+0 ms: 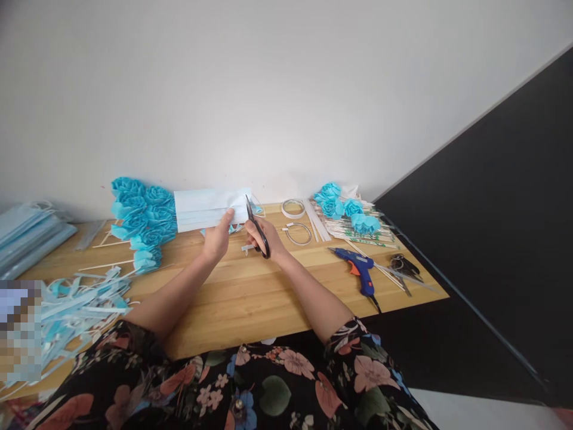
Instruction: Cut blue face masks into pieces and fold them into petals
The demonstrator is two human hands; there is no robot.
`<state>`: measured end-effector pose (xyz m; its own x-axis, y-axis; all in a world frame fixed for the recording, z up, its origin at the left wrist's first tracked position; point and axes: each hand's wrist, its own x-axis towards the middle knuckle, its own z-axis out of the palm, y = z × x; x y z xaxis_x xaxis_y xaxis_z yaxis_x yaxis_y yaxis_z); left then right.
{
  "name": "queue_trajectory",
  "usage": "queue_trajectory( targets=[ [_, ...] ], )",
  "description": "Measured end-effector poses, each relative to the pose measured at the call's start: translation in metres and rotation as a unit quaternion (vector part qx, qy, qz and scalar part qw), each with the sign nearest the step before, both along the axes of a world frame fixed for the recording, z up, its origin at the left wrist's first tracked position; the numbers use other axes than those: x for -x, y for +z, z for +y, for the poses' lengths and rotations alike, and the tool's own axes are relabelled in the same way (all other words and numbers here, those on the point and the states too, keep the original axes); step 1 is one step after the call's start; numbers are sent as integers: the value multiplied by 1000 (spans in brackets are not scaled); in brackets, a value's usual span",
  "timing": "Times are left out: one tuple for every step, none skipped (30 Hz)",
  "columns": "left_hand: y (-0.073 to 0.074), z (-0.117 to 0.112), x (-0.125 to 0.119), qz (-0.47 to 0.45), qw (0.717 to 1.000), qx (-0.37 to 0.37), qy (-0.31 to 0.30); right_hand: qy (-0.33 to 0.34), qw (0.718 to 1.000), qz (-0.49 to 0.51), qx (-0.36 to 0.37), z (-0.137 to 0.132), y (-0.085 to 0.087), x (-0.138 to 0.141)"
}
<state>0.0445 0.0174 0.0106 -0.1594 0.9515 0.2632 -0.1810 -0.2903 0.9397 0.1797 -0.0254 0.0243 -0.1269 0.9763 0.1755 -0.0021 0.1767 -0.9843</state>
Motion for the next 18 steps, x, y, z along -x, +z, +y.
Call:
queue_trajectory(
  targets=[
    [0, 1, 0, -13, 1000, -6, -8, -1, 1000, -2, -2, 0, 0, 0],
    [0, 2, 0, -25, 1000, -11, -15, -3, 1000, -5, -3, 0, 0, 0],
    [0, 2, 0, -35, 999, -14, -19, -3, 1000, -10, -4, 0, 0, 0],
    [0, 3, 0, -39, 999, -16, -19, -3, 1000, -15, -5, 0, -1, -1],
    [1, 3, -1, -38, 999, -14, -16, -2, 1000, -20, -6, 0, -1, -1],
    [1, 3, -1, -35, 999, -9, -11, -1, 1000, -24, -7, 0, -1, -1],
    [1, 3, -1, -32, 999, -2, -7, -1, 1000, -27, -8, 0, -2, -1],
    [2, 3, -1, -31, 1000, 5, -5, 0, 1000, -30, -9, 1, -2, 0],
    [2, 3, -2, -33, 999, 11, -8, -3, 1000, -30, -9, 1, -2, 0],
    [2, 3, -3, -38, 999, 14, -14, -6, 1000, -28, -9, 1, -2, 0],
    [2, 3, -3, -46, 999, 15, -23, -10, 1000, -23, -8, 2, -2, 0],
    [2, 2, -4, -55, 998, 13, -33, -12, 1000, -17, -8, 2, -2, 1],
    [2, 2, -5, -63, 997, 10, -41, -14, 1000, -11, -10, 1, -2, 1],
    [1, 1, -6, -69, 996, 8, -48, -17, 1000, -7, -13, 1, -1, 1],
    [1, 0, -7, -73, 996, 6, -54, -21, 1000, -4, -17, 1, -1, 1],
    [1, -1, -7, -76, 995, 4, -57, -26, 999, -4, -22, 1, 0, 1],
    [1, -2, -8, -79, 995, 3, -61, -30, 999, -6, -26, 1, 0, 0],
    [2, -4, -8, -81, 995, 2, -64, -34, 999, -7, -29, 1, 1, 0]
  ],
)
